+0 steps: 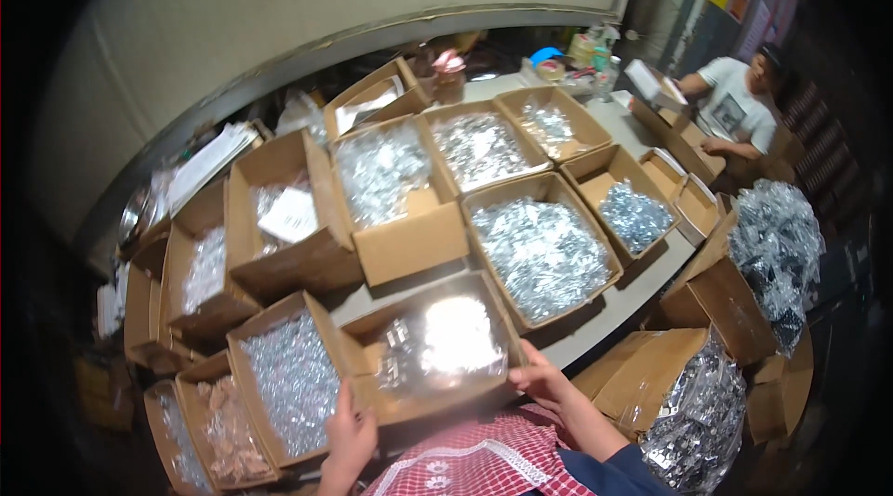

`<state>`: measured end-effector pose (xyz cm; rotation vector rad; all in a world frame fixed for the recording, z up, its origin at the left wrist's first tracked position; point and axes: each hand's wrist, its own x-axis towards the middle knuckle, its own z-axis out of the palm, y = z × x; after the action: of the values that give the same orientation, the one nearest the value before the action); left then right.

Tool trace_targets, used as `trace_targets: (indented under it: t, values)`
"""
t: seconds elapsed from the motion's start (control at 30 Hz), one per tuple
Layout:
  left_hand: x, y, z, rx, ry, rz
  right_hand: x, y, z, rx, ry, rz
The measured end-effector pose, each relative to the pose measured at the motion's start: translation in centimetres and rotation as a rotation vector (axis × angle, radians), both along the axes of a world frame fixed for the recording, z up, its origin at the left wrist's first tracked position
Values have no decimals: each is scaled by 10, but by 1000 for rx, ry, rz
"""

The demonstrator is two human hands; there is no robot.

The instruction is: The person sorts small metal hardware components into different cardboard boxes and weighs some of them using a small digital scale.

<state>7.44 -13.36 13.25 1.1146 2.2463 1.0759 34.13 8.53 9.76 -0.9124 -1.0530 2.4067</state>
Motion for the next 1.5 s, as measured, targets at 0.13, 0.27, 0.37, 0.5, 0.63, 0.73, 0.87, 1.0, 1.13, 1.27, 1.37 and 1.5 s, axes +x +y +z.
trace_targets:
  t: [0.13,0.27,0.37,0.5,0.63,0.73,0.87,1.0,1.13,1.27,1.37,1.5]
  values:
    - [24,42,105,75,-14,-60,22,47,8,219,211,215]
    - [43,96,126,107,86,-144,61,113,5,-197,438,394]
    - [61,125,125,-5,214,-266,59,132,43,-10,-60,211]
    - [72,173,111,22,149,-275,87,152,45,-89,22,3]
    - [74,223,115,495,-555,104,107,182,77,-337,183,-258]
    - [62,227,113,554,-431,257,122,246,70,-166,278,-461]
    - [7,198,42,494,-392,387,166,363,83,142,224,-736]
    - [-30,162,4,368,-321,611,208,510,58,533,41,-972]
    - [-14,178,6,316,-285,810,215,600,54,971,-393,-1101]
    - [-6,197,-1,283,-285,892,212,649,35,1154,-1273,-835]
    - [-2,208,-3,275,-281,925,205,667,37,1325,-1242,-750]
    - [-1,223,-6,251,-264,936,211,701,50,1223,-1359,-599]
